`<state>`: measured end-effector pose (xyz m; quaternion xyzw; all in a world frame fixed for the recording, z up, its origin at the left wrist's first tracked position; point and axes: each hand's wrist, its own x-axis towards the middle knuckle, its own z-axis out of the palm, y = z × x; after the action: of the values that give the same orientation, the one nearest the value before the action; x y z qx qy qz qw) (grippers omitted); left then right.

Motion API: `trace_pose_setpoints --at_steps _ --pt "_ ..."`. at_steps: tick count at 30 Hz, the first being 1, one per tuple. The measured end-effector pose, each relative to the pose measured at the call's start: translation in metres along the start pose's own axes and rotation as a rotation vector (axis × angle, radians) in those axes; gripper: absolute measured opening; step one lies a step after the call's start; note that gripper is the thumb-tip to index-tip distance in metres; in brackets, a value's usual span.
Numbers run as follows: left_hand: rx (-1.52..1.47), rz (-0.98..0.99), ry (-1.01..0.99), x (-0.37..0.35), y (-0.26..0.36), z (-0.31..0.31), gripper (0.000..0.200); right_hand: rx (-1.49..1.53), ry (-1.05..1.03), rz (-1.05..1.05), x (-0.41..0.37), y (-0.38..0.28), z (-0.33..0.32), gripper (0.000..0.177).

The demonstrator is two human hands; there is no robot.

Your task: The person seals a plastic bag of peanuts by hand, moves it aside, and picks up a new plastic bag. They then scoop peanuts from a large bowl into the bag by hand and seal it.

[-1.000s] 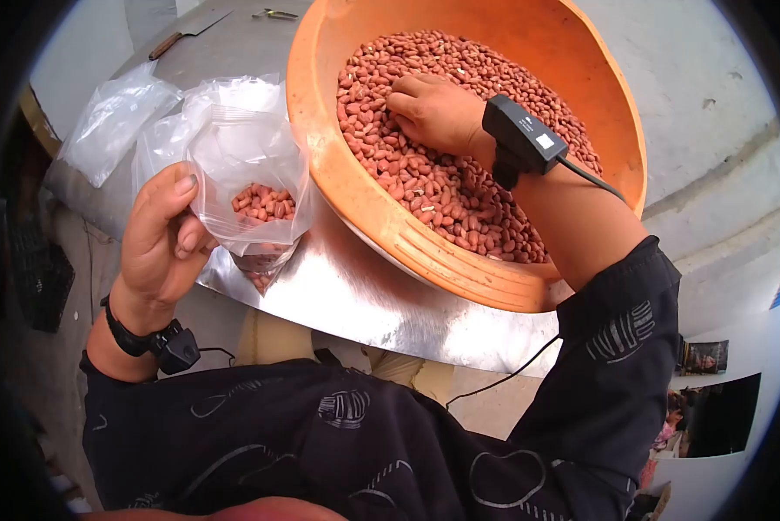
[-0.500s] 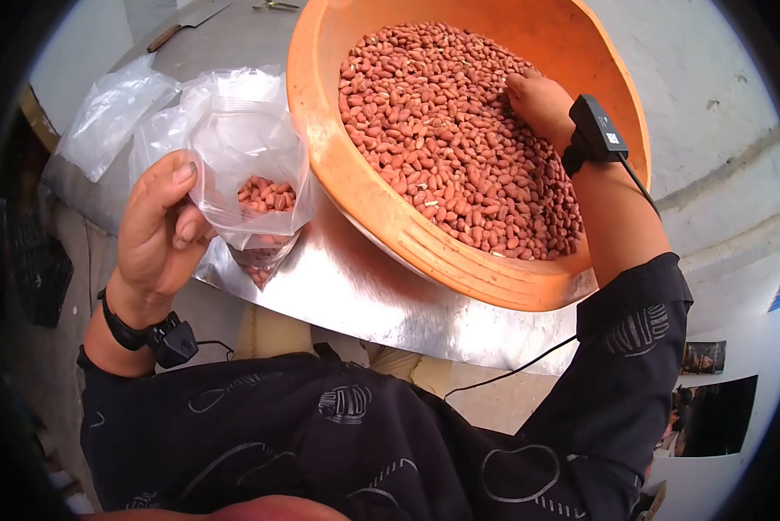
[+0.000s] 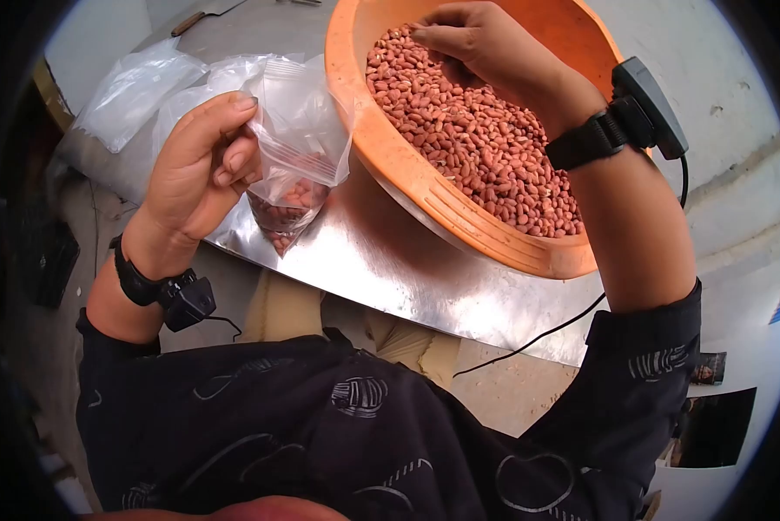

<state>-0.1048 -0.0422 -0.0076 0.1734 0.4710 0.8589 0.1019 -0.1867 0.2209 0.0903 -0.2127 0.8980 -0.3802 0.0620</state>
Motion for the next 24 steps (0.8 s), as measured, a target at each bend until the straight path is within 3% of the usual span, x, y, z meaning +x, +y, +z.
trace_pose_setpoints --at_steps 3,5,7,8,12,15,17,20,24 --pt "0.007 0.005 -0.016 0.001 0.001 0.0 0.02 0.266 -0.339 0.043 0.002 -0.065 0.02 0.023" --pt "0.004 0.006 -0.013 0.002 0.002 0.001 0.02 0.282 -0.376 0.088 0.004 -0.087 0.046 0.025" --pt "0.002 0.015 -0.011 0.001 0.004 0.001 0.019 0.083 -0.177 0.117 0.004 -0.094 0.077 0.024" --pt "-0.001 0.016 -0.009 0.0 0.004 0.001 0.019 0.099 -0.246 0.068 0.003 -0.09 0.079 0.025" --pt "0.054 0.014 0.028 -0.003 0.006 0.003 0.022 -0.194 -0.208 -0.037 0.008 -0.075 0.101 0.026" --pt "0.074 0.021 0.001 -0.004 0.007 0.0 0.023 -0.3 -0.283 0.013 0.0 -0.085 0.093 0.027" --pt "0.081 0.011 0.018 -0.005 0.007 0.002 0.022 -0.224 -0.321 0.003 -0.007 -0.094 0.084 0.027" --pt "0.056 0.018 0.004 -0.004 0.005 -0.003 0.02 -0.234 -0.209 0.016 -0.017 -0.1 0.073 0.028" --pt "-0.029 0.032 -0.033 -0.007 0.0 -0.013 0.018 -0.583 -0.141 -0.357 -0.011 -0.033 0.023 0.023"
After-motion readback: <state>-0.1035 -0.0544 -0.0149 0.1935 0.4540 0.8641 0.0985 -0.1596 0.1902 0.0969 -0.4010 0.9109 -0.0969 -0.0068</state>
